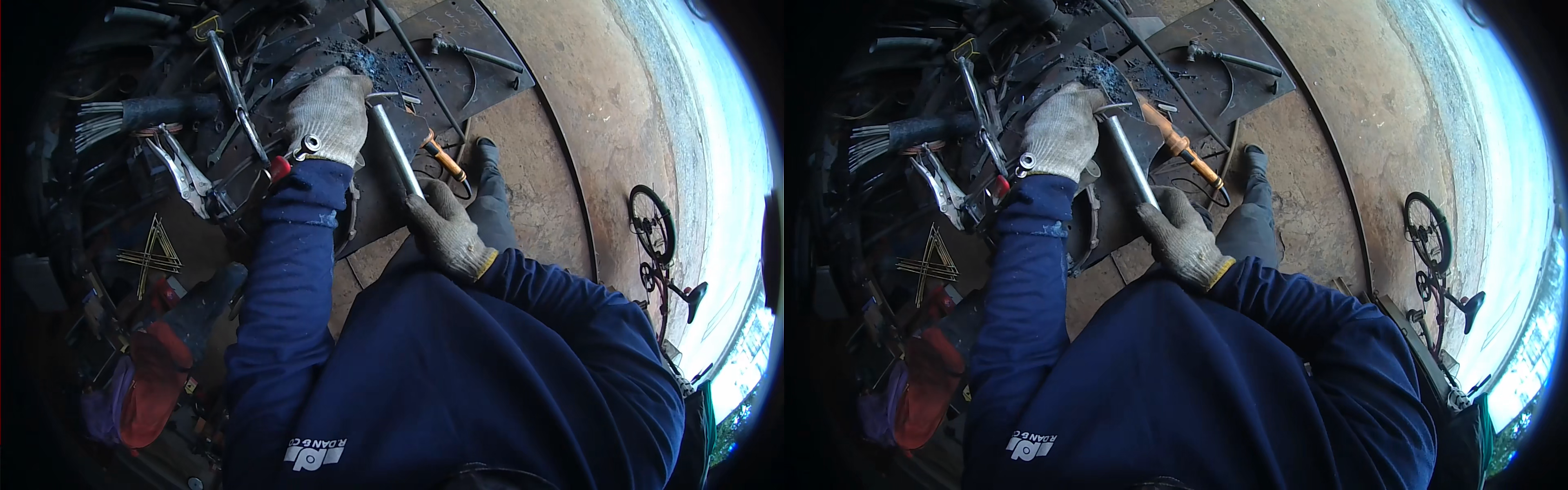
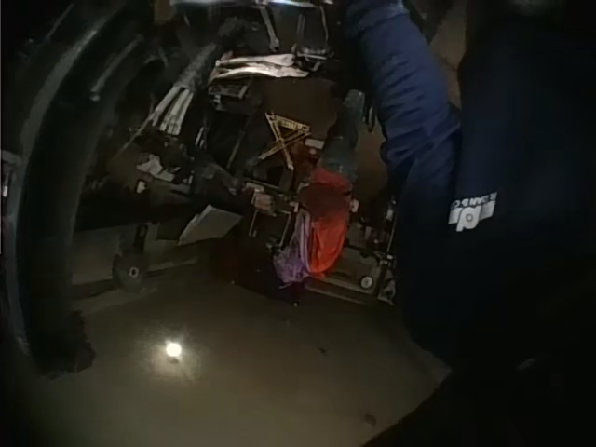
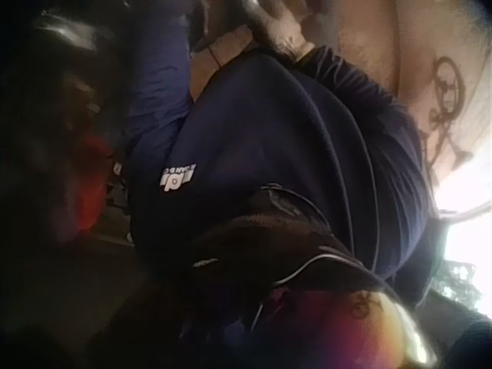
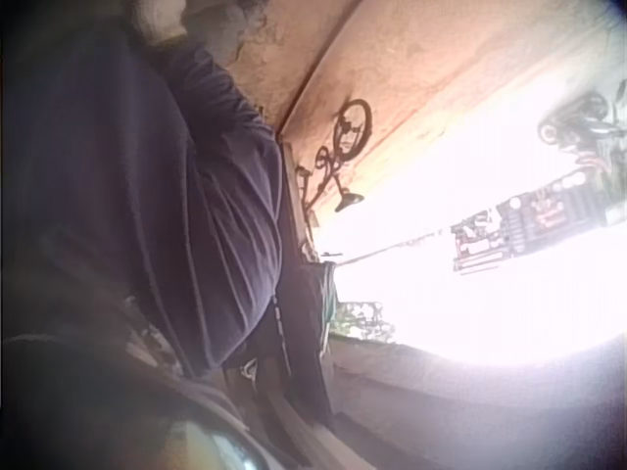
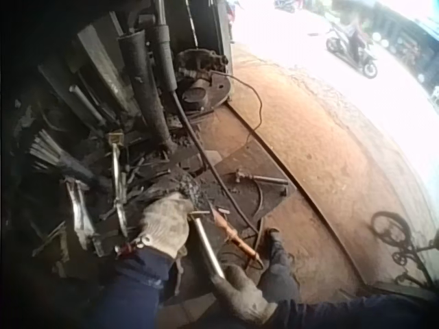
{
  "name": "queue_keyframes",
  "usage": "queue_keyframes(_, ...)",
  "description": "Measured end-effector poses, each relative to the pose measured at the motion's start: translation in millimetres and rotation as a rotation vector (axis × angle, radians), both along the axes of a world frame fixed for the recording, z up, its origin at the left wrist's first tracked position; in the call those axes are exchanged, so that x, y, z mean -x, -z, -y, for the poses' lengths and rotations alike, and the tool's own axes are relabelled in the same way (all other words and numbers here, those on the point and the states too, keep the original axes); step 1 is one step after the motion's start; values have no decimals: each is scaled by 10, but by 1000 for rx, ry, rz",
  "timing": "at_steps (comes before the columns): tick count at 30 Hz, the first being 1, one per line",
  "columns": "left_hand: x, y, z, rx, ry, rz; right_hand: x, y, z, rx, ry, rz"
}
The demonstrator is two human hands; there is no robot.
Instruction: The person fits and positions metal rods onto a clamped metal assembly, welds the pieces together with an electrode holder, and grinds the metal assembly using an angle grinder.
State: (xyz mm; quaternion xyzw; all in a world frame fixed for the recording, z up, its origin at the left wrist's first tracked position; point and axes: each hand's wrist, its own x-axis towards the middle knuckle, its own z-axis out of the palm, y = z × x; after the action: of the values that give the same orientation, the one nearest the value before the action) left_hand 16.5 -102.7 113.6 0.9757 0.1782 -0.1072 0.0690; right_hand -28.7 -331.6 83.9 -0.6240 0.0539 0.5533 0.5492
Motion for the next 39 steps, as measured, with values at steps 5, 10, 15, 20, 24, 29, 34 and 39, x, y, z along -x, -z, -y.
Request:
queue_keyframes(5, 14, 66, -22, -11, -2, -10, 27, 60, -72, 224, -68, 208)
queue_keyframes(10, -52, 30, -9, -52, 15, -79, 4, 78, -37, 90, -16, 316)
queue_keyframes(15, -56, 43, 79, -40, 4, -57, -121, -8, 107, -17, -13, 417)
queue_keyframes(20, -51, -23, 135, -47, 13, -87, -332, -78, 310, -237, 143, -237)
queue_keyframes(24, -23, -94, 192, -66, 9, -115, -433, -180, 396, -331, 188, -406)
queue_keyframes(29, -114, -127, 234, -62, 19, -89, -479, 5, 448, -271, 67, -117)
queue_keyframes(34, -139, -86, 227, -63, 23, -91, -527, -122, 400, -46, -134, 272)
queue_keyframes(39, -101, -64, 201, -80, -2, -91, -509, -287, 283, 76, -221, 348)
